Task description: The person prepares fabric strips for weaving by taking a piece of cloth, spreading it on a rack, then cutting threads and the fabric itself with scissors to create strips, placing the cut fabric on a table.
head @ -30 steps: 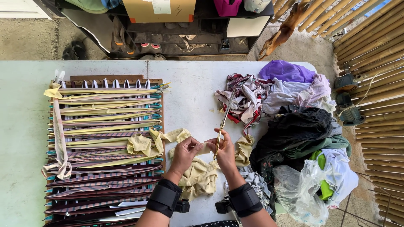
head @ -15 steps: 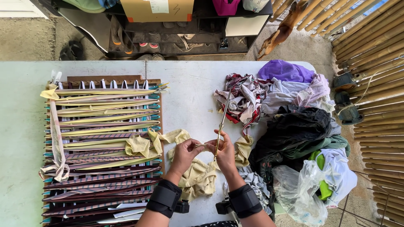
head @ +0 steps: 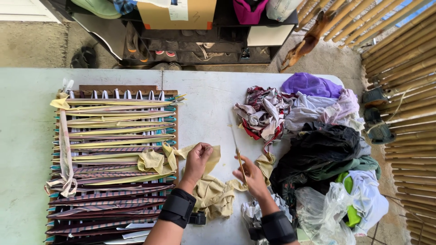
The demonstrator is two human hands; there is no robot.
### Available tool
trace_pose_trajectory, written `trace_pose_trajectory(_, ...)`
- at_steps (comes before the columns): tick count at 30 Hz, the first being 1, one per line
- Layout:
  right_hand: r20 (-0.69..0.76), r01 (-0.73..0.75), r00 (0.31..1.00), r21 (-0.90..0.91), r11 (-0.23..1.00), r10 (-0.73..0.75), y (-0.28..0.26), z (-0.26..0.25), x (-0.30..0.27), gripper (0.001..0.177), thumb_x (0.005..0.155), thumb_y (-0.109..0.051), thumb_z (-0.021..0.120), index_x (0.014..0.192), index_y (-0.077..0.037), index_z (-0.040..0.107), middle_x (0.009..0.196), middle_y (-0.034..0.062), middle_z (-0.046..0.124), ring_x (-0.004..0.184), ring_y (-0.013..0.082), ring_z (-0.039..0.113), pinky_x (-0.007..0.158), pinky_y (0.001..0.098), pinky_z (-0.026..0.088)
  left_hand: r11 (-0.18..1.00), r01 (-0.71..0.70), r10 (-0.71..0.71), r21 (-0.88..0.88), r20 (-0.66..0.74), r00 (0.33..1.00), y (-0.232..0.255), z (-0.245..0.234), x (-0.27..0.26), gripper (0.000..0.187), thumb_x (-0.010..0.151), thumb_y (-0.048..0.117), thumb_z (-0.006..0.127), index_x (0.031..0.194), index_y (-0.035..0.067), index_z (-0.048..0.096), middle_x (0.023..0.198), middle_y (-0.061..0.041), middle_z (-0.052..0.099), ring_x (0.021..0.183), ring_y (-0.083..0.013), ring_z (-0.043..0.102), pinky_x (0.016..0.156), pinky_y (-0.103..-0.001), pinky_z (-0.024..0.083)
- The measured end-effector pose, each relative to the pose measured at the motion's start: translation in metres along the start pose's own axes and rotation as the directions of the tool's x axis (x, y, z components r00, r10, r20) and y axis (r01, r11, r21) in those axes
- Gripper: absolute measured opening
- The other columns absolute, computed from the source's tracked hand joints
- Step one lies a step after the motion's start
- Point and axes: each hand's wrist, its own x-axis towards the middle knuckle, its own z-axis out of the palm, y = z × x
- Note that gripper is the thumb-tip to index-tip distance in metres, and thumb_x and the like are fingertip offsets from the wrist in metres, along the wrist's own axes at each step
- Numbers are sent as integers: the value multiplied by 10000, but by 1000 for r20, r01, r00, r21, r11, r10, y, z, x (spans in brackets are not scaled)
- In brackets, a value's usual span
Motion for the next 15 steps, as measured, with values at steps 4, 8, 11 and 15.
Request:
trace_pose_trajectory(4,72,-52,995,-180,982,66,-14,-9,-19,842,708,-456,860,1422,-116,573,870,70,663,819,157,624,794,324,534,999,-22,22,-41,7,1000,6,-4,11,197,1021,210,649,1042,14,653,891,55,635,819,-14,549,749,-185,473)
trace_pose_trajectory(8,146,85,988,-213,973,-54,-16,-9,-19,840,701,-454,908,1376,-77,579,968,10,696,903,136,663,840,306,528,999,15,-14,-33,43,999,0,0,16,190,1034,203,626,1059,17,654,884,55,619,811,-9,519,739,-185,453)
trace_pose_trajectory(11,142,40,990,-255,966,-4,-28,-3,-20,856,672,-450,908,1373,-78,588,853,33,639,797,155,596,754,316,502,1000,31,-30,-4,48,998,-1,7,13,148,1022,159,618,1030,13,642,871,47,633,818,-9,538,749,-191,467)
trace_pose_trajectory(15,101,-2,994,-295,955,33,-37,5,-15,862,645,-441,911,1364,-80,600,761,33,605,703,141,556,667,312,496,999,27,-29,34,69,997,-22,6,13,119,1037,89,600,955,4,599,858,32,619,815,-16,546,760,-203,491)
